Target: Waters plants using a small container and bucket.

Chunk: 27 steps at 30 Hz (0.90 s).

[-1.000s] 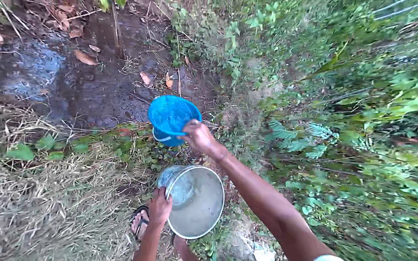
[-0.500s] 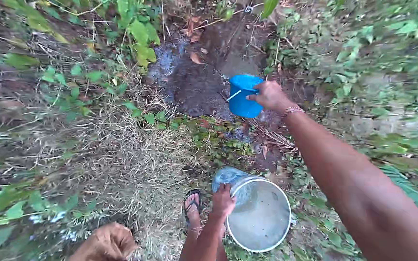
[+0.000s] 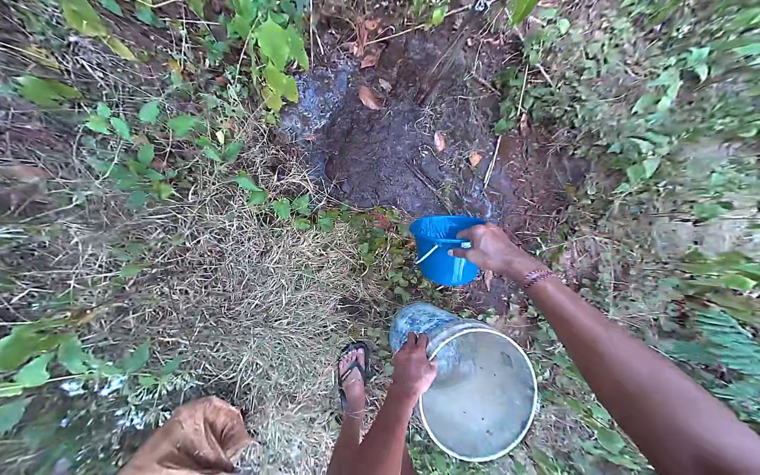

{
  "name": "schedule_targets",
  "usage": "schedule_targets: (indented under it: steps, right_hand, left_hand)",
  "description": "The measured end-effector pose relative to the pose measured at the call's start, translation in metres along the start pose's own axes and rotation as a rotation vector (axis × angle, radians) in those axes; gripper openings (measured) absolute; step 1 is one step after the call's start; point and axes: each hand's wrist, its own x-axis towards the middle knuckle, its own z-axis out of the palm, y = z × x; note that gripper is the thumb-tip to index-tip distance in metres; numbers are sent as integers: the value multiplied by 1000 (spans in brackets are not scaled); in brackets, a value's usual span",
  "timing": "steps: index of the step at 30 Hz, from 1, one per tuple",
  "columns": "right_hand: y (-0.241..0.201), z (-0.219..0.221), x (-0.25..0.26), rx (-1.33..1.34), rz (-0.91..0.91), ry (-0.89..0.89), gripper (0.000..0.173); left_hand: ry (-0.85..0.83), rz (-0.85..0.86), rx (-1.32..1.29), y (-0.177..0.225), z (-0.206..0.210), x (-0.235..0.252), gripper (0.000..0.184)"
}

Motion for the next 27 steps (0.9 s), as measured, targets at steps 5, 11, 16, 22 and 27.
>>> schedule_targets:
  steps: [5,11,16,22,27]
  right_hand:
    - [-17,-21,55,-43,106,-60,36]
    - [-67,-61,99,-133,209,-78,44]
    - [-118,-74,102,-372,156,-224,65]
    - [-79,-56,26,-300,100,-77,60]
    - [46,9,-188,26,102,134,53]
  left_hand:
    - [-22,-5,4,0,-3,-2,52]
    - [-21,-4,-9,-2,-3,0,50]
    - [-38,-2,-4,-1,-2,2,51]
    - [-47,-2,-12,-1,-2,3,52]
    - [-42,2,-26,3,-4,9,49]
